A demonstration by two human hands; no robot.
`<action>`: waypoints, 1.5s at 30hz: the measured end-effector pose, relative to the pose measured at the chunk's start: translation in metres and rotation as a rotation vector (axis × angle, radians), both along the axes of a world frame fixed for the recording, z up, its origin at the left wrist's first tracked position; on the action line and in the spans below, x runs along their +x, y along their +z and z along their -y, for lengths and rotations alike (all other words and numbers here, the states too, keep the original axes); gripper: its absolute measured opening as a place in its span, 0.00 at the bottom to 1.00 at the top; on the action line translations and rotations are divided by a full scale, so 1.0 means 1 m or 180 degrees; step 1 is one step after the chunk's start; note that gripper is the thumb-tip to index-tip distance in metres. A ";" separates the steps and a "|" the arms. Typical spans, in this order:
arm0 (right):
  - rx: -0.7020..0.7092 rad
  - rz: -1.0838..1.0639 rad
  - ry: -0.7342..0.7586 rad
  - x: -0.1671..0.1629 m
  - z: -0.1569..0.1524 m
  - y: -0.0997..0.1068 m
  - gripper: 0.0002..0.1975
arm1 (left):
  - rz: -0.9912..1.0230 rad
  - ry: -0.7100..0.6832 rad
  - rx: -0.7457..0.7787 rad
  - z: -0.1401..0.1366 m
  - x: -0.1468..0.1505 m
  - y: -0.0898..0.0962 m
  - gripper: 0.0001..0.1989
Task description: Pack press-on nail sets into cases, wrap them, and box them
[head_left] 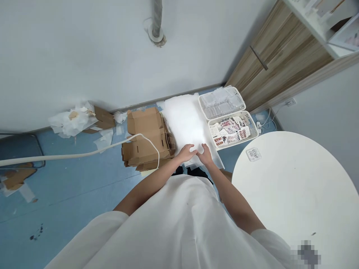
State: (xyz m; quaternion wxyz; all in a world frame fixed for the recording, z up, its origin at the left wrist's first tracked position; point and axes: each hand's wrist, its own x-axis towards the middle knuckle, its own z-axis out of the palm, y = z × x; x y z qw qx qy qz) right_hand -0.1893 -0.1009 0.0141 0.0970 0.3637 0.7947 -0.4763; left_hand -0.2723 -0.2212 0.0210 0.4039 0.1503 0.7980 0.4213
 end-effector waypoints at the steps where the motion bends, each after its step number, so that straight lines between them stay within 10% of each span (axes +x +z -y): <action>1: 0.0029 -0.0013 0.0031 -0.003 -0.003 -0.003 0.38 | 0.0013 -0.0012 -0.0007 -0.005 -0.002 -0.001 0.27; 15: 0.0663 0.0020 0.0973 -0.022 0.002 -0.023 0.32 | 0.0408 0.0444 -0.0244 -0.023 -0.005 -0.036 0.27; 24: 0.0121 -0.0762 0.0534 -0.025 0.004 -0.018 0.28 | 0.0186 0.0864 0.0186 -0.032 -0.011 -0.038 0.09; 45: -0.0318 -0.0581 -0.0107 -0.011 0.000 0.023 0.30 | -0.0224 0.0685 0.0406 -0.009 -0.027 -0.007 0.12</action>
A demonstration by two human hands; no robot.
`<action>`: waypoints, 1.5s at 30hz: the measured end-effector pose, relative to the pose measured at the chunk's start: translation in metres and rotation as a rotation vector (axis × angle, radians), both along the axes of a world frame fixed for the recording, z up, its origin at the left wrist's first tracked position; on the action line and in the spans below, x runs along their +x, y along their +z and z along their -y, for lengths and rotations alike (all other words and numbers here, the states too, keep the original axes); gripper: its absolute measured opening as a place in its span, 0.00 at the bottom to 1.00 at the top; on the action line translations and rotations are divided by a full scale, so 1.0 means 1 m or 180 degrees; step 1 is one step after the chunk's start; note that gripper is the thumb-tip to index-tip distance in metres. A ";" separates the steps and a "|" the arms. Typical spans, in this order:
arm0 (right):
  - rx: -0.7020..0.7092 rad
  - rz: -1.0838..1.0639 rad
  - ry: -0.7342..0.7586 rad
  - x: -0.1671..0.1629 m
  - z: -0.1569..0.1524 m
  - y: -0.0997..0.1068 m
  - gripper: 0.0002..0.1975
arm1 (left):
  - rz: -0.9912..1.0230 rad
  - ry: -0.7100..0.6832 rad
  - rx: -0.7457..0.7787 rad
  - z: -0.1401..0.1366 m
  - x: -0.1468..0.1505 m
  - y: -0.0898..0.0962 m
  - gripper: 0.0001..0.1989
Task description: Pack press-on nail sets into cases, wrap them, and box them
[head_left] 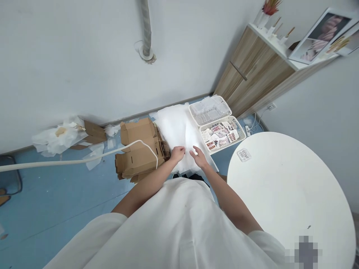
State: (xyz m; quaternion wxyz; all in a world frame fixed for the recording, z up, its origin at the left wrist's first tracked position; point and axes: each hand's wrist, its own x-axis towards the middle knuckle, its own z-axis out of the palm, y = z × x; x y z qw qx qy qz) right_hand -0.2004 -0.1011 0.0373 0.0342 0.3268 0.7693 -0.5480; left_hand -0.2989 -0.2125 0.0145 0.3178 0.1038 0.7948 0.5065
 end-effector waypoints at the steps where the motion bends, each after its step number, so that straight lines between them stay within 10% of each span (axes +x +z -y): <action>1: 0.0006 -0.0131 0.0055 0.001 0.005 0.001 0.31 | 0.0024 0.0016 0.0052 0.001 0.001 0.001 0.11; 14: 0.0502 -0.0398 -0.0256 0.000 0.030 0.006 0.10 | 0.0835 0.0009 0.0811 0.024 0.033 0.023 0.13; 22: 0.0746 -0.0811 0.0331 0.007 0.042 0.011 0.13 | 0.0617 0.0255 0.0744 0.017 0.029 0.013 0.12; 30: 0.0654 -0.0401 -0.0406 0.017 0.026 0.002 0.27 | 0.0831 0.0416 0.0714 0.018 0.022 0.013 0.12; 36: 0.1112 -0.0704 0.0261 0.013 0.025 -0.007 0.24 | 0.1061 0.0304 0.0767 0.010 0.019 0.015 0.13; 45: 0.1064 -0.0399 -0.0644 0.008 0.000 -0.003 0.30 | 0.0325 0.0740 0.0877 0.013 0.009 0.011 0.17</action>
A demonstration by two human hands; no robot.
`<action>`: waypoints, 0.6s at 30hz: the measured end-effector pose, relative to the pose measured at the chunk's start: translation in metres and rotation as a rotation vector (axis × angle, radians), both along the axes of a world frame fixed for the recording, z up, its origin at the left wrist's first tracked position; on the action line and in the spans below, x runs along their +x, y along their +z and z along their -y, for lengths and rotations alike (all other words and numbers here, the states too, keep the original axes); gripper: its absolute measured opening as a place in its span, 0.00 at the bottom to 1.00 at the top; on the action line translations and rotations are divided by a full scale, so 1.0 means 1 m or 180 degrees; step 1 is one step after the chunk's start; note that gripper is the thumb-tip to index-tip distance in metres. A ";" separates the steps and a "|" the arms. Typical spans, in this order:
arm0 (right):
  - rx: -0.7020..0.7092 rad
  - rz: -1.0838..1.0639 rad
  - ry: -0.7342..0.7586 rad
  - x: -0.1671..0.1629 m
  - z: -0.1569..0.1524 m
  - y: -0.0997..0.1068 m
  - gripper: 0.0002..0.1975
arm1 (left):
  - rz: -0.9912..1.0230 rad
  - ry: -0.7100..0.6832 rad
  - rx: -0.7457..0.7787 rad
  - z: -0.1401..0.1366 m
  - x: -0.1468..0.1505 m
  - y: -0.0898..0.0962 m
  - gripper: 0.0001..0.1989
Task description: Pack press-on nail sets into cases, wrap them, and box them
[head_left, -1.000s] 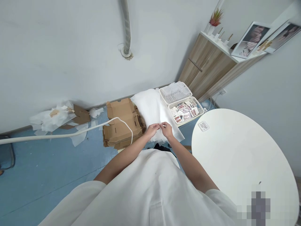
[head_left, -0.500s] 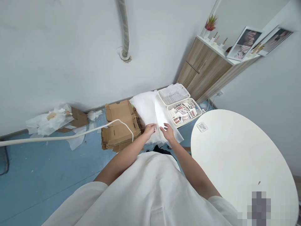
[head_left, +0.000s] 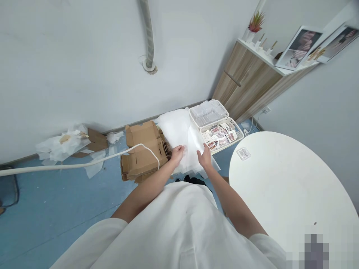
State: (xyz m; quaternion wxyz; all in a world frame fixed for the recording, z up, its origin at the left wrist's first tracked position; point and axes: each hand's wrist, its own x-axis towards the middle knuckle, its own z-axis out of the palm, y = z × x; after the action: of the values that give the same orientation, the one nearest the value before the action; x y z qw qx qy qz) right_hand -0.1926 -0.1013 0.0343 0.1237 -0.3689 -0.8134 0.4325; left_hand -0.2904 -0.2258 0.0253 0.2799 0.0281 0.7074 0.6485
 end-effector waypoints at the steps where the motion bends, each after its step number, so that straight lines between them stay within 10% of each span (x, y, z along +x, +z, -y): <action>1: -0.0073 -0.0132 0.0139 -0.004 0.002 0.006 0.31 | -0.0113 -0.0016 0.0080 -0.001 0.000 0.001 0.17; 6: -0.0850 -0.0168 0.0685 -0.029 0.017 0.025 0.33 | -0.0680 -0.0587 0.0336 -0.005 0.012 0.009 0.13; 12: -0.0022 0.0110 0.0549 -0.037 0.007 0.032 0.13 | -0.0920 -0.1336 0.0139 0.007 0.027 0.013 0.13; 18: 0.0270 0.0095 0.0808 -0.009 -0.013 0.045 0.14 | -0.0939 -0.0770 -0.0511 0.021 0.026 0.001 0.17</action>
State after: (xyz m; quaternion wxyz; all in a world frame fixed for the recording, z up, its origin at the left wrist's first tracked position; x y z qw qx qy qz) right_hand -0.2014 -0.0883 0.0797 0.0714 -0.2639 -0.8728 0.4044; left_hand -0.2639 -0.2464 0.0265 0.2504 0.1852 0.7816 0.5405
